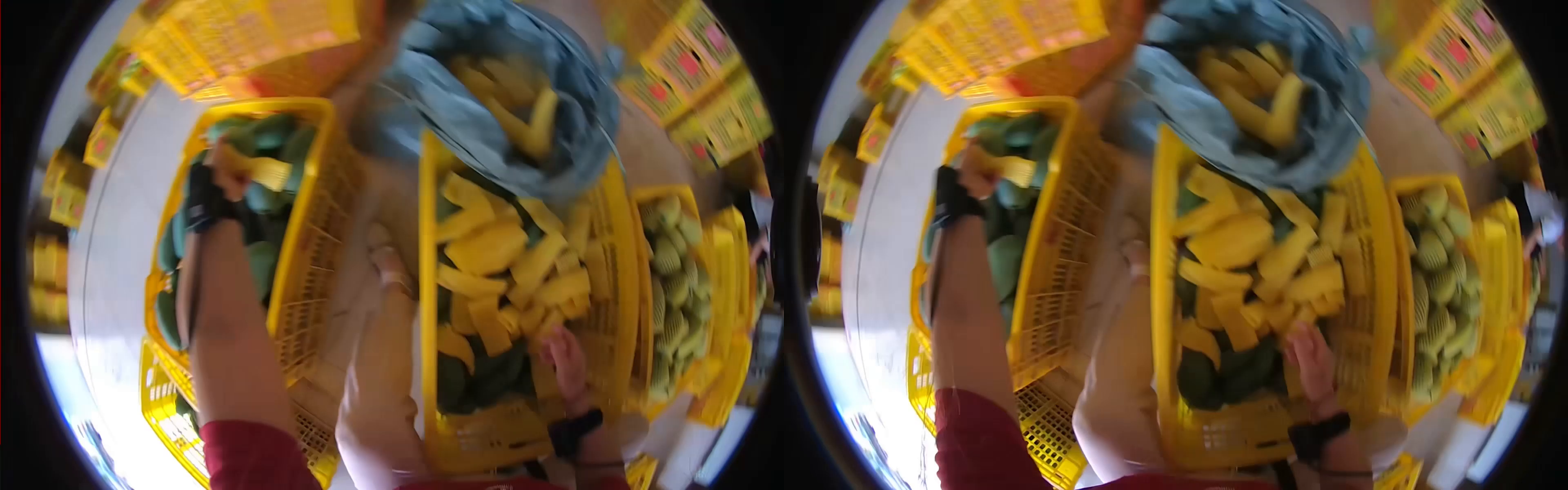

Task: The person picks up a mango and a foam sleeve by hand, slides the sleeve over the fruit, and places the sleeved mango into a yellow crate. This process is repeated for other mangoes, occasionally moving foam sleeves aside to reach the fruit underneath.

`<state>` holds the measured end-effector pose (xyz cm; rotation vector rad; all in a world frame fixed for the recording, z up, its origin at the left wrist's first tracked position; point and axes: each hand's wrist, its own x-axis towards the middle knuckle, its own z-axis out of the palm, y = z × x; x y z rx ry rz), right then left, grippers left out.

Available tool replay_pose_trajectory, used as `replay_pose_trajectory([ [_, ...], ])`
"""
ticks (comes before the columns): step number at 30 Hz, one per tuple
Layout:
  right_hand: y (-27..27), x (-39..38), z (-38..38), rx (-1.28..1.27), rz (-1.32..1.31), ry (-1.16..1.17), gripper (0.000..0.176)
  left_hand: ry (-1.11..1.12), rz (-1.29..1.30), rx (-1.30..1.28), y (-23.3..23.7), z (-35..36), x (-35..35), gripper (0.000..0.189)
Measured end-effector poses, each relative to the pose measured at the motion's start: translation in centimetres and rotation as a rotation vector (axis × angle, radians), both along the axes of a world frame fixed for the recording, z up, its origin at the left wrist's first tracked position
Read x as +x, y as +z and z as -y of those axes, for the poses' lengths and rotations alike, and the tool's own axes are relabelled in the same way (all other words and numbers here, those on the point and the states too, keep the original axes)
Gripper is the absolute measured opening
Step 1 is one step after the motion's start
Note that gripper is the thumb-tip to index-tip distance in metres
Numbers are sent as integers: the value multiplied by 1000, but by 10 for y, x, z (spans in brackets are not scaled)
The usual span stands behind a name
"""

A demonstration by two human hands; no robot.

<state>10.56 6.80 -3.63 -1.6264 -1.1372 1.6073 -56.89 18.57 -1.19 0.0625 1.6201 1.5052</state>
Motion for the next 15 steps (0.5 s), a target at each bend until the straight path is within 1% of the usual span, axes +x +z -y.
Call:
replay_pose_trajectory([
  [1, -2, 3, 0, 3, 2, -60, 33, 16, -50, -103, 15, 8, 16, 40],
  [2, -3, 7, 0, 16, 19, -92, 34, -3, -69, 86, 3, 9, 15, 43],
  [3, -6, 14, -7, 44, 22, -98, 35, 124, 26, 80, 4, 15, 8, 45],
  [5, -22, 38, -20, 114, 51, -134, 38, 125, -61, 197, 6, 30, 6, 42],
  [6, -30, 48, -30, 129, 62, -225, 40, 110, -55, 193, 3, 40, 9, 42],
  [7, -36, 56, -41, 146, 70, -315, 43, -154, -668, 246, 2, 50, 11, 41],
  [8, -37, 59, -53, 304, 244, -353, 48, -423, -1280, 295, 2, 59, 18, 40],
  [9, -40, 58, -61, 456, 422, -390, 53, -437, -1277, 302, 15, 65, 43, 40],
  [11, -65, 51, -76, 447, 700, -244, 62, -254, -637, 375, 62, 74, 131, 44],
  [12, -54, 25, -71, 411, 596, -102, 62, -403, -1042, 153, 75, 85, 165, 42],
  [13, -38, -1, -61, 451, 689, 161, 53, -537, -1441, -85, 84, 95, 198, 40],
  [14, -49, -25, -47, 678, 519, 207, 48, -399, -898, 149, 88, 98, 236, 37],
  [15, -65, -49, -32, 783, 487, 261, 43, -255, -345, 346, 91, 102, 274, 34],
])
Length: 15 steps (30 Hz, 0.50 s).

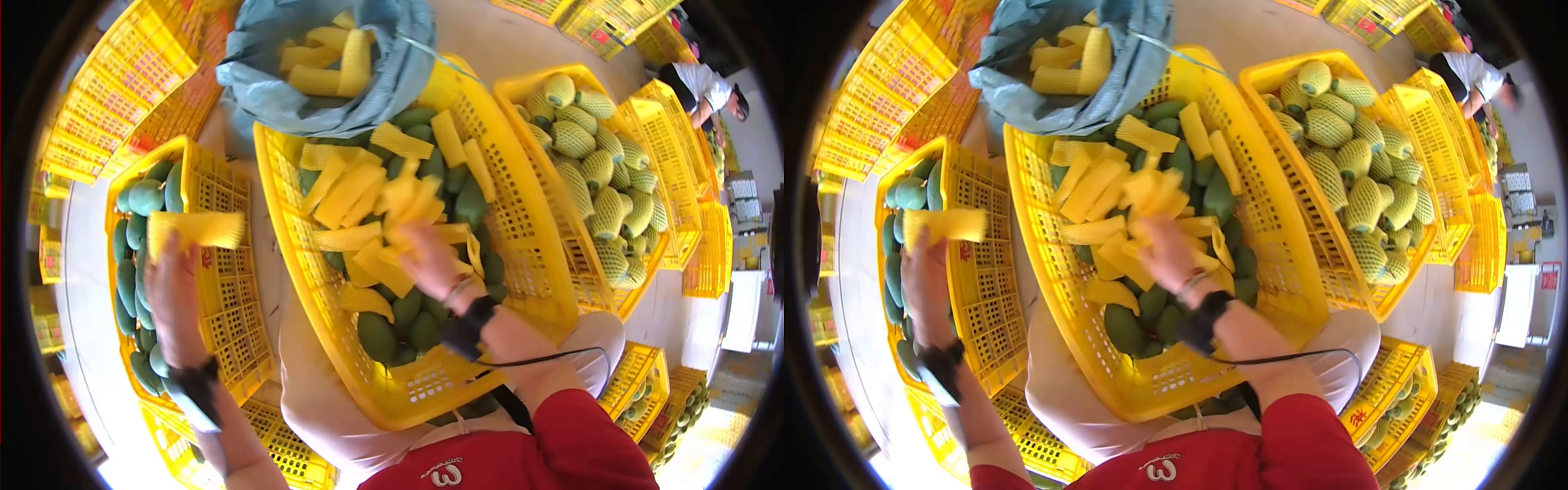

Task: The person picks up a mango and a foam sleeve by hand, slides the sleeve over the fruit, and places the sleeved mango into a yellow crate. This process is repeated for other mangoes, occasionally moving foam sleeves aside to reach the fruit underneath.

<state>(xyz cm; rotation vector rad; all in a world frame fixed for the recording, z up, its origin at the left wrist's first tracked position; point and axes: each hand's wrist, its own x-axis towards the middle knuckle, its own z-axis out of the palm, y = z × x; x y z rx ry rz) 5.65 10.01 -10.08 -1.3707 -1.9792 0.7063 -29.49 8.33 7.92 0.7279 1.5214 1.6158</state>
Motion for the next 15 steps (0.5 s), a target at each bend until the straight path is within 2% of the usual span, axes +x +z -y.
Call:
replay_pose_trajectory([
  [2, 27, -30, 25, 61, 89, 89, 32, -51, -64, -19, 9, 17, 74, 26],
  [3, 51, -25, 31, 64, 87, 82, 32, -64, -117, -33, 9, 27, 99, 24],
  [5, 91, -7, 39, -287, -171, 38, 20, -55, -122, -60, 2, 46, 141, 20],
  [6, 83, 9, 33, -52, -222, -179, 14, -33, -72, -70, -4, 53, 157, 18],
  [7, 66, 32, 20, -89, -321, -394, 11, -55, -60, -54, -14, 57, 168, 17],
  [8, 47, 56, 0, 25, -414, -560, 11, -74, -47, -35, -27, 60, 176, 17],
  [9, 6, 83, -20, -102, -611, -697, 15, -64, 30, -44, -38, 61, 181, 16],
  [11, -52, 123, -47, -369, -63, -707, 38, -44, 207, -53, -61, 60, 188, 19],
  [12, -51, 120, -56, -364, -67, -703, 38, -25, 287, -64, -67, 56, 190, 22],
  [14, -55, 105, -70, -512, -90, -741, 60, -65, 324, -87, -72, 50, 189, 28],
  [15, -51, 92, -72, -455, 7, -842, 67, -105, 365, -115, -73, 49, 188, 34],
])
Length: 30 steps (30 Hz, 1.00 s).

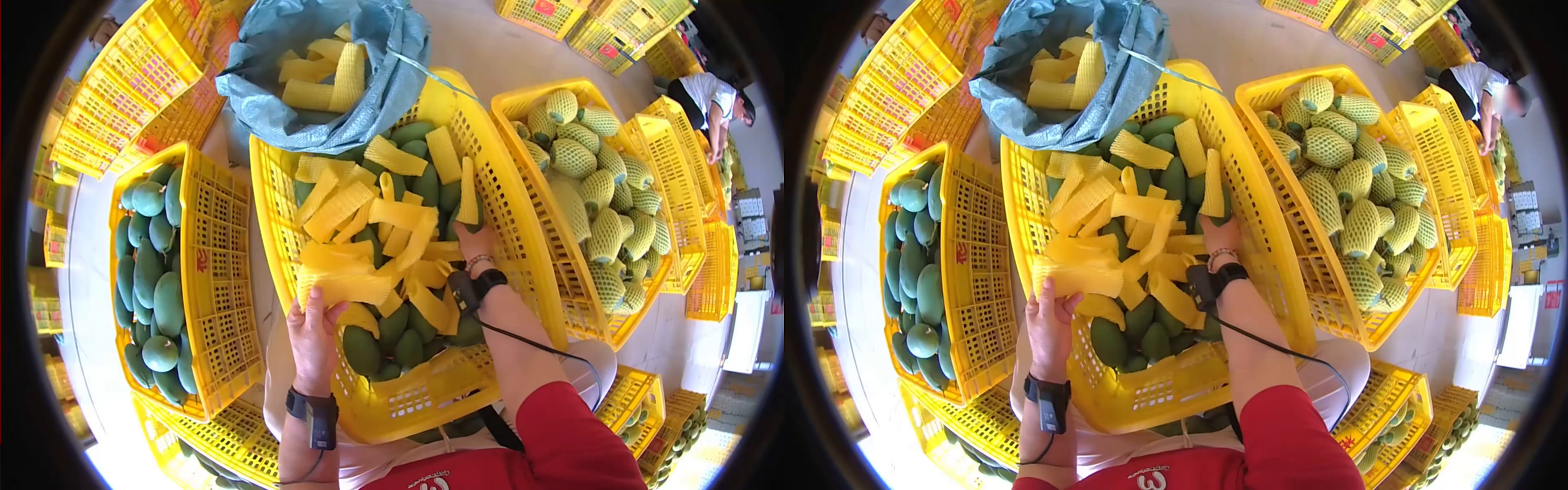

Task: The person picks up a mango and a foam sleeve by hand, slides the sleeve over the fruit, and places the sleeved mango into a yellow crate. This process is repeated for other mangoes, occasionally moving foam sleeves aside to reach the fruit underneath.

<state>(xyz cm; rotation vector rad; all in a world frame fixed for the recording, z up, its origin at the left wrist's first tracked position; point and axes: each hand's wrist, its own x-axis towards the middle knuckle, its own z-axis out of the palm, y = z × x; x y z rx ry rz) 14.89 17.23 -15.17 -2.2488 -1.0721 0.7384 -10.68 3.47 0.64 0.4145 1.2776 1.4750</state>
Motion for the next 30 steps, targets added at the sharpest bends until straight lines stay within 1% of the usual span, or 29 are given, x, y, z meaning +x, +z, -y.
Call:
replay_pose_trajectory([
  [1, -9, 0, -3, -4, 0, 13, 67, 13, 0, -4, 1, -2, 0, 34],
  [3, -14, -3, -5, 54, -145, -43, 70, -27, 101, 38, 7, -9, 0, 48],
  [4, -9, -2, 0, 107, -172, 24, 68, -21, 100, 38, 6, -11, -3, 48],
  [5, -2, 0, 5, 107, -172, 35, 68, -21, 235, 63, 3, -12, -8, 53],
  [6, 8, 3, 10, 159, -400, 127, 68, -22, 370, 91, 1, -11, -11, 58],
  [7, 19, 9, 18, 210, -628, 217, 68, -15, 373, 97, 0, -9, -14, 58],
  [8, 32, 15, 25, 193, -839, 260, 59, -14, 427, 105, 0, -8, -17, 59],
  [9, 54, 20, 33, 203, -833, 271, 59, -14, 483, 118, 1, -5, -18, 60],
  [11, 105, 26, 54, 57, -1364, 237, 56, -11, 451, 129, 4, 3, -18, 57],
  [12, 121, 24, 66, 121, -1349, 301, 56, -8, 413, 120, 6, 9, -17, 55],
  [13, 132, 24, 79, 128, -1344, 315, 56, -5, 416, 136, 3, 15, -14, 55],
  [15, 158, 21, 100, 49, -1749, 405, 65, -54, 528, 86, 1, 30, -8, 49],
  [16, 174, 17, 111, 44, -1764, 388, 73, -107, 634, 114, 6, 41, -4, 40],
  [17, 185, 17, 122, 49, -1768, 400, 73, -107, 628, 124, 3, 52, -1, 40],
  [19, 197, 18, 143, 57, -1409, 540, 75, -140, 900, 133, -13, 70, 8, 35],
  [20, 194, 15, 154, 55, -1420, 547, 75, -51, 871, 54, -16, 77, 16, 32],
  [21, 187, 10, 164, 131, -1551, 407, 72, -44, 858, 58, -14, 84, 22, 32],
  [22, 188, 1, 173, 202, -1676, 260, 69, -55, 763, 28, -12, 91, 28, 32],
  [23, 193, -3, 180, 195, -1689, 269, 69, -63, 669, 0, -8, 96, 34, 32],
  [24, 209, -9, 187, 58, -1898, 269, 66, -59, 627, 2, 7, 101, 41, 27],
  [25, 218, -14, 195, -92, -2102, 261, 63, -46, 615, 1, 10, 102, 45, 27],
  [26, 212, -13, 203, -115, -1991, 352, 63, -160, 207, -49, 8, 101, 47, 23],
  [27, 207, -13, 212, -136, -2006, 355, 63, -267, -200, -105, 5, 103, 48, 20],
  [29, 201, -15, 223, -186, -1929, 796, 61, -76, -1119, 191, 5, 109, 53, 15],
  [30, 216, -18, 236, -191, -1813, 702, 58, -106, -1203, 274, 16, 112, 51, 22],
])
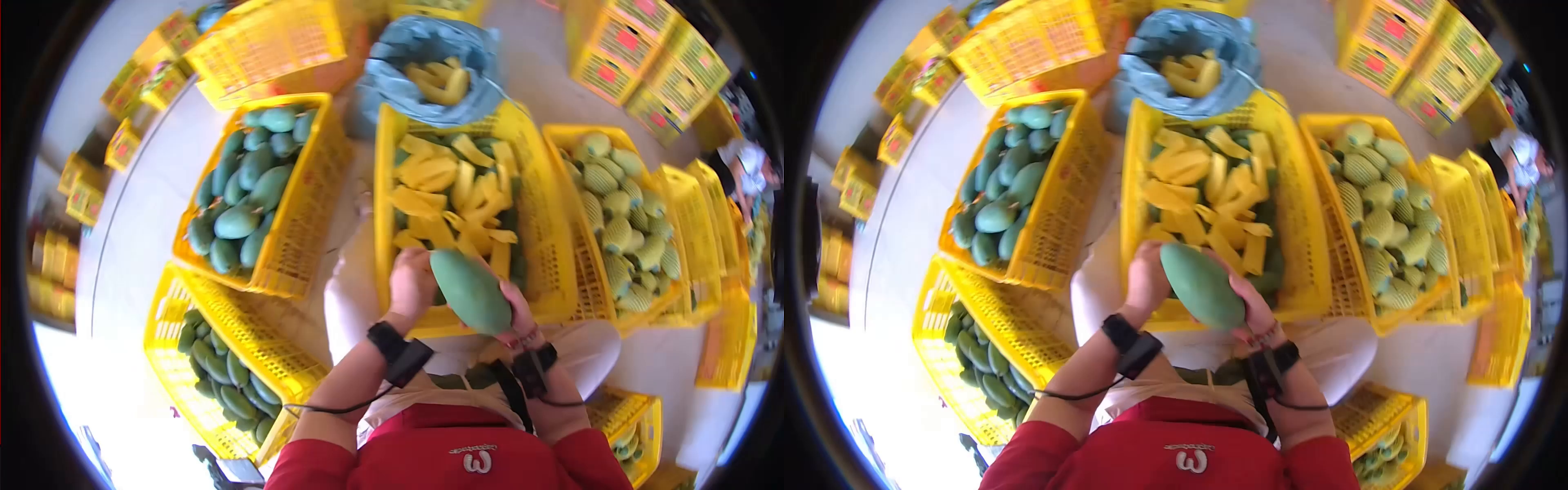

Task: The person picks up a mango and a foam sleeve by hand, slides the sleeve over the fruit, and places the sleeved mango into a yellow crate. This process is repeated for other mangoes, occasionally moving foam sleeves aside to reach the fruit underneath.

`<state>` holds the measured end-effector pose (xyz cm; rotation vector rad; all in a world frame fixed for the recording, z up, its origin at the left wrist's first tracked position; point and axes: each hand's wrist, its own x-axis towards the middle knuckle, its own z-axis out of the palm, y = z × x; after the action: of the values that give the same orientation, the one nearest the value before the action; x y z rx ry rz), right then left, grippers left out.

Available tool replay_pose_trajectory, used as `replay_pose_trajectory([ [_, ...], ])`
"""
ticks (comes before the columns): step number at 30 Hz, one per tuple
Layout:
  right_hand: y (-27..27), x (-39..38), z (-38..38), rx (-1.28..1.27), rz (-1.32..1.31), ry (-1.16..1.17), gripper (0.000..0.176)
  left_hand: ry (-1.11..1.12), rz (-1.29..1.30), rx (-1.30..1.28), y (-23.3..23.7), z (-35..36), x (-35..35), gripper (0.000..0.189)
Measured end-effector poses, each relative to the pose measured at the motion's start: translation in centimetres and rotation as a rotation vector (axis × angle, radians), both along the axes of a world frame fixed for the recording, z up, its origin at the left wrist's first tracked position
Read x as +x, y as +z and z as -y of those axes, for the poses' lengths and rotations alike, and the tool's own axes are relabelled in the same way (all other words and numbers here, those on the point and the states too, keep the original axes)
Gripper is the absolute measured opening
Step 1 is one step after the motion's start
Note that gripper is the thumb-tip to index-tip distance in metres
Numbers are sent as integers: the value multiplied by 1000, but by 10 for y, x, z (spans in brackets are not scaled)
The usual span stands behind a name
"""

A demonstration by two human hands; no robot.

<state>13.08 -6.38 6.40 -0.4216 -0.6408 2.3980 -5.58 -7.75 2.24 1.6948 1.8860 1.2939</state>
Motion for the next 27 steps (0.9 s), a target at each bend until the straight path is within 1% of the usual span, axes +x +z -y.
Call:
replay_pose_trajectory([
  [1, 0, -2, 5, 13, -26, 48, 58, -7, 94, -5, -5, 4, 0, 22],
  [3, -3, 6, 9, 256, 269, 27, 59, -64, 8, 26, 15, 13, -5, 22],
  [4, -6, 14, 10, 277, 252, 66, 59, -75, 97, -49, 17, 16, -9, 22],
  [5, -9, 24, 10, 276, 329, 23, 62, -90, 193, -120, 18, 18, -12, 22],
  [6, -11, 30, 8, 274, 406, -25, 65, -109, 197, -76, 25, 22, -12, 21],
  [7, -6, 32, 8, 287, 396, 0, 65, -178, 248, -107, 32, 25, -12, 18],
  [8, 4, 36, 8, 463, 509, 55, 69, -258, 204, -29, 26, 24, -9, 18],
  [9, 10, 37, 8, 646, 618, 107, 74, -338, 157, 51, 33, 23, -7, 18],
  [10, 11, 37, 7, 826, 710, 138, 82, -451, 152, -6, 39, 24, -7, 17],
  [11, 10, 35, 8, 840, 700, 157, 82, -567, 147, -66, 45, 26, -7, 17],
  [12, 10, 33, 8, 831, 688, 180, 83, -654, 144, -62, 44, 26, -4, 16],
  [13, 10, 31, 9, 820, 677, 200, 85, -638, 141, -56, 44, 25, -5, 16],
  [14, 10, 26, 10, 738, 635, 243, 85, -703, 105, -62, 43, 24, -7, 17],
  [15, 5, 24, 12, 751, 630, 253, 85, -767, 67, -65, 46, 22, -9, 18],
  [16, -3, 22, 15, 718, 663, 204, 81, -694, 40, -36, 49, 22, -13, 21],
  [17, -9, 19, 15, 681, 694, 155, 77, -682, 37, -31, 49, 21, -18, 21],
  [18, -12, 14, 14, 686, 687, 164, 77, -487, -73, -80, 47, 22, -25, 21],
  [19, -16, 9, 15, 734, 729, 24, 70, -293, -182, -133, 44, 23, -31, 21],
  [20, -19, 4, 17, 776, 770, -118, 63, -257, -207, -215, 42, 22, -37, 18],
  [21, -19, -2, 20, 773, 765, -110, 63, -251, -209, -221, 34, 25, -33, 18],
  [23, -13, -16, 19, 925, 947, -450, 53, -248, -18, -60, 12, 37, -9, 16],
  [24, -14, -21, 18, 896, 1033, -538, 49, -242, 24, -62, 17, 48, 4, 14],
  [25, -16, -25, 19, 892, 1038, -534, 49, -209, 82, -25, 16, 53, 17, 11],
  [27, -20, -28, 19, 843, 1081, -752, 48, -85, 155, 174, 17, 50, 31, 13],
])
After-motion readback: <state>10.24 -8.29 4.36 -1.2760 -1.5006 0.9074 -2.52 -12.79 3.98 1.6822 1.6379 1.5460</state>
